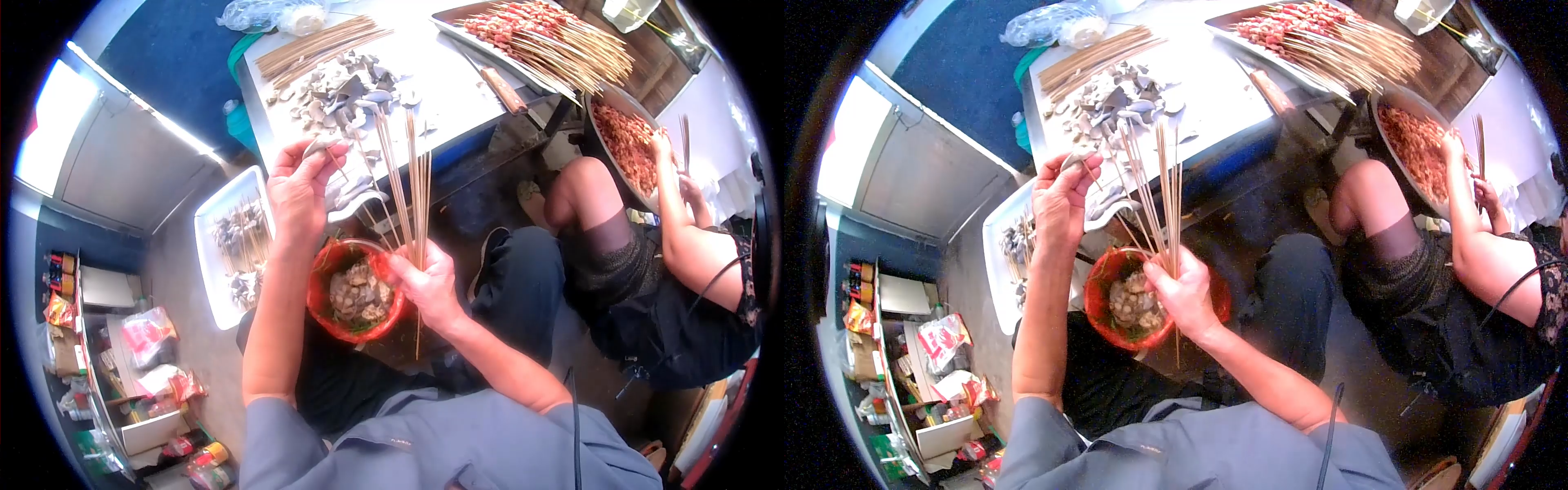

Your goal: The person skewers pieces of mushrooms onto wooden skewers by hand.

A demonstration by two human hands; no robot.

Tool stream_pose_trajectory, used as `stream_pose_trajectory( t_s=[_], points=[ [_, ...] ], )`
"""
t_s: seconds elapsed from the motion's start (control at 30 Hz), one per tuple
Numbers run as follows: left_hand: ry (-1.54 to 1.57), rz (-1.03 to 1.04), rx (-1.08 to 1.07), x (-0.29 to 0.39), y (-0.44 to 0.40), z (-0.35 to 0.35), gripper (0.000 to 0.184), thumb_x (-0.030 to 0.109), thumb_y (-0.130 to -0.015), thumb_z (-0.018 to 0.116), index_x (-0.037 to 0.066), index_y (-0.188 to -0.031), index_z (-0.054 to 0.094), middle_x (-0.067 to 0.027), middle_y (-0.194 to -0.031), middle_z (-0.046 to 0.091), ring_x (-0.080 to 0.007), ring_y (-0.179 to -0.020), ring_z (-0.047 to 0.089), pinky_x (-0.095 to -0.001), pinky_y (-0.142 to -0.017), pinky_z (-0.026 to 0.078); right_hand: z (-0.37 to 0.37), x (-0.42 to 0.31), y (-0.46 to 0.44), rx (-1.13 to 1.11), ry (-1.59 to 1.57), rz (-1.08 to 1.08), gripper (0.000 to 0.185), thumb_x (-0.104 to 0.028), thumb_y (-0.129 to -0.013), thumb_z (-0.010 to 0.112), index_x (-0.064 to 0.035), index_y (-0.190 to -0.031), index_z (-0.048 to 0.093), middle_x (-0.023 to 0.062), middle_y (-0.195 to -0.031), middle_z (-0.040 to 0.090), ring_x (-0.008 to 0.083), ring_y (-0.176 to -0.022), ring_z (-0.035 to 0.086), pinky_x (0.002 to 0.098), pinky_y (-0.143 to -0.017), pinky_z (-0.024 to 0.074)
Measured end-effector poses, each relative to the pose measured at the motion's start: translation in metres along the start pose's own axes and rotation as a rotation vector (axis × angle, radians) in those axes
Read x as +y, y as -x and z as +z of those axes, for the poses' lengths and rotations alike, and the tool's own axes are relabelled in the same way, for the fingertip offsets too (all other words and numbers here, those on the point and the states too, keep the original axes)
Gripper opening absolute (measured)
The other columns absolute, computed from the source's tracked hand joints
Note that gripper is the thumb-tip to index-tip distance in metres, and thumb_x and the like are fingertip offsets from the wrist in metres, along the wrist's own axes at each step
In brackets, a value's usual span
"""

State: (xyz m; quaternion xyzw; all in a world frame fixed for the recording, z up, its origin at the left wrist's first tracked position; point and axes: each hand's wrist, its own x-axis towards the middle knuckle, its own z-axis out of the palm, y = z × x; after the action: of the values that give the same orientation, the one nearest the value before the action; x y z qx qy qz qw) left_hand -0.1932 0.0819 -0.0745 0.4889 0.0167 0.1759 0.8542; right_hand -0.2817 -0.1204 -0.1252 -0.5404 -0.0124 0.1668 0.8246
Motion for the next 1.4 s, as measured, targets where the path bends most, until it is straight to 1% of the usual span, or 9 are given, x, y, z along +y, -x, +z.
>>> stream_pose_trajectory(
  t_s=[0.5, 0.73, 0.8, 0.93, 1.03, 1.13, 1.27, 1.3, 1.4],
  points=[
    [-0.128, 0.059, -0.116, 0.008, 0.001, 0.0, 0.007, 0.004, -0.089, 0.06, 0.002, -0.095, 0.062, -0.0149, -0.092, 0.069, -0.0288, -0.085, 0.069, -0.041, -0.08, 0.056, 0.001, -0.004, 0.001, -0.017, -0.01, 0.011, 0.007, -0.008, -0.09, 0.063, -0.005, -0.089, 0.057, 0.0001, -0.069, 0.061, 0.0061, -0.058, 0.054, 0.022, -0.052, 0.0418],
    [-0.291, -0.157, -0.236, 0.01, 0.02, 0.015, 0.013, 0.008, -0.086, 0.065, 0.001, -0.096, 0.068, -0.0046, -0.092, 0.067, -0.0105, -0.084, 0.06, -0.0246, -0.074, 0.049, -0.001, -0.014, 0.0, 0.06, -0.073, 0.001, 0.008, -0.007, -0.09, 0.063, -0.0051, -0.088, 0.056, 0.0009, -0.069, 0.06, 0.0058, -0.056, 0.053, 0.0201, -0.05, 0.0407],
    [-0.431, -0.098, -0.136, 0.012, 0.012, 0.026, 0.013, 0.009, -0.086, 0.066, 0.001, -0.096, 0.068, -0.0046, -0.092, 0.067, -0.0104, -0.082, 0.061, -0.0243, -0.073, 0.049, -0.002, -0.016, -0.002, 0.069, -0.095, 0.0, 0.008, -0.007, -0.091, 0.063, -0.0049, -0.088, 0.056, 0.0009, -0.069, 0.06, 0.0059, -0.056, 0.053, 0.0204, -0.049, 0.0411],
    [-1.097, 0.379, -0.076, 0.001, -0.031, 0.028, 0.017, 0.009, -0.082, 0.068, 0.003, -0.098, 0.068, -0.0052, -0.086, 0.065, -0.0138, -0.077, 0.062, -0.0268, -0.072, 0.05, -0.004, -0.015, -0.004, 0.07, -0.158, -0.001, 0.008, -0.006, -0.091, 0.062, -0.0044, -0.088, 0.055, 0.001, -0.068, 0.059, 0.0061, -0.056, 0.053, 0.0205, -0.049, 0.0418],
    [-1.456, 0.559, -0.185, -0.003, -0.053, 0.035, 0.018, 0.011, -0.08, 0.069, 0.005, -0.097, 0.069, -0.0074, -0.083, 0.061, -0.0202, -0.077, 0.062, -0.0318, -0.074, 0.05, -0.006, -0.016, -0.005, 0.08, -0.151, 0.031, 0.008, -0.006, -0.091, 0.062, -0.004, -0.088, 0.055, 0.0014, -0.068, 0.059, 0.0064, -0.055, 0.053, 0.02, -0.049, 0.0414],
    [-1.533, 0.616, -0.243, -0.01, -0.067, 0.037, 0.017, 0.013, -0.08, 0.069, 0.005, -0.095, 0.07, -0.0089, -0.084, 0.059, -0.0243, -0.079, 0.062, -0.0364, -0.075, 0.05, -0.009, -0.017, -0.005, 0.082, -0.16, 0.036, 0.007, -0.006, -0.091, 0.062, -0.0039, -0.088, 0.056, 0.0017, -0.068, 0.059, 0.0065, -0.055, 0.053, 0.0197, -0.048, 0.0411],
    [-1.279, 0.581, -0.165, -0.003, -0.073, 0.031, 0.014, 0.009, -0.081, 0.069, 0.002, -0.094, 0.071, -0.0092, -0.086, 0.062, -0.0188, -0.07, 0.062, -0.0305, -0.066, 0.05, -0.012, -0.019, -0.005, 0.092, -0.173, 0.05, 0.006, -0.006, -0.091, 0.062, -0.0038, -0.089, 0.056, 0.0019, -0.068, 0.06, 0.0064, -0.055, 0.053, 0.0199, -0.048, 0.0409],
    [-1.171, 0.611, -0.148, 0.0, -0.072, 0.027, 0.011, 0.008, -0.085, 0.07, 0.002, -0.094, 0.071, -0.0038, -0.084, 0.061, -0.0099, -0.071, 0.058, -0.0237, -0.061, 0.046, -0.012, -0.018, -0.004, 0.079, -0.164, 0.047, 0.006, -0.006, -0.091, 0.062, -0.0038, -0.089, 0.057, 0.0018, -0.068, 0.06, 0.0062, -0.055, 0.053, 0.0198, -0.048, 0.0408],
    [-0.757, 0.39, -0.08, 0.002, -0.073, 0.01, 0.016, 0.016, -0.092, 0.067, -0.001, -0.093, 0.066, -0.0054, -0.089, 0.068, -0.0077, -0.064, 0.057, -0.0191, -0.06, 0.045, -0.01, -0.018, -0.003, 0.054, -0.144, 0.05, 0.006, -0.007, -0.091, 0.063, -0.0042, -0.089, 0.057, 0.0014, -0.069, 0.06, 0.0057, -0.055, 0.052, 0.0197, -0.049, 0.0404]
  ],
)
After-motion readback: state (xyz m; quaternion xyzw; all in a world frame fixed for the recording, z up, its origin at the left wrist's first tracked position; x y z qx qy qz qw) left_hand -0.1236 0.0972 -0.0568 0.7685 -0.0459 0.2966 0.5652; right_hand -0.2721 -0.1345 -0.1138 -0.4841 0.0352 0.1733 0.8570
